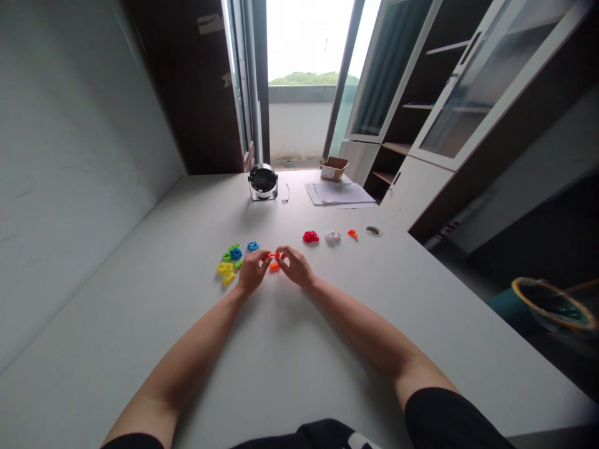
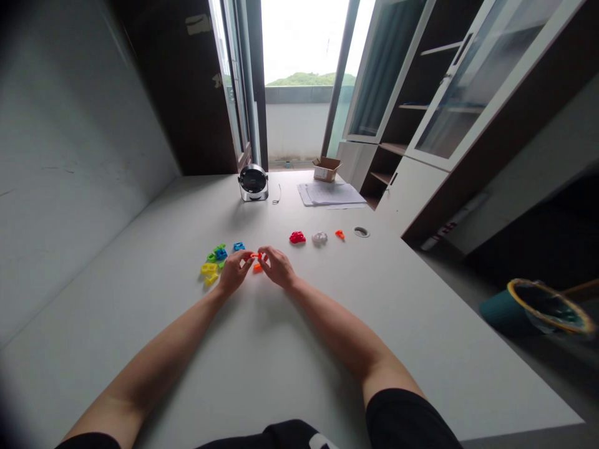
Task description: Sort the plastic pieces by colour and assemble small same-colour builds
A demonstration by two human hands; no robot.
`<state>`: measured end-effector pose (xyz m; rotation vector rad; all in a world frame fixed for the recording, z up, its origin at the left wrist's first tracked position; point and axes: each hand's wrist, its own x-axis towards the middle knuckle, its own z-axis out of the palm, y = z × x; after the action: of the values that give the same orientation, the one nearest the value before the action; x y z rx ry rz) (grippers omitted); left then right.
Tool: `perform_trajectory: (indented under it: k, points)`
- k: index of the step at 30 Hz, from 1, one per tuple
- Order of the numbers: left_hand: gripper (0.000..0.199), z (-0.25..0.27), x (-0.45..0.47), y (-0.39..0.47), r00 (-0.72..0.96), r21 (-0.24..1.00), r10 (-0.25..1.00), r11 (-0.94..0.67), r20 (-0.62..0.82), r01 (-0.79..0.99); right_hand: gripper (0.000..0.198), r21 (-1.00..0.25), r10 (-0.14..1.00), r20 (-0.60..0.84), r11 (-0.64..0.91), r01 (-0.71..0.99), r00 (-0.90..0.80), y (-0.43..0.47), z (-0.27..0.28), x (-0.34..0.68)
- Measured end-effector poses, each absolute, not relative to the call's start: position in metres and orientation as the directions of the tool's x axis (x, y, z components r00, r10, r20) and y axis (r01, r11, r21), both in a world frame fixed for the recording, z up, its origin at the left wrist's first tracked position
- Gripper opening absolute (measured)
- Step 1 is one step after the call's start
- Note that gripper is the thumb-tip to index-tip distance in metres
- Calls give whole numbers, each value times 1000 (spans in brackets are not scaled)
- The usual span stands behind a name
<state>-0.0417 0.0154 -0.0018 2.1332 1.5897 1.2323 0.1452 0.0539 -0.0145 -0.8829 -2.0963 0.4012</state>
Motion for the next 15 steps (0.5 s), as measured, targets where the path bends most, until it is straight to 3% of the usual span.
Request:
perform_trajectory:
  k: [9, 15]
  points:
    - [23, -2, -40, 15, 75, 649, 872, -415, 483, 638, 16, -577, 730, 549, 684, 447, -407, 53, -11, 146]
    - [17, -4, -41, 16, 142, 611, 853, -466, 502, 640, 17, -584, 738, 541, 675, 451, -404, 54, -11, 147]
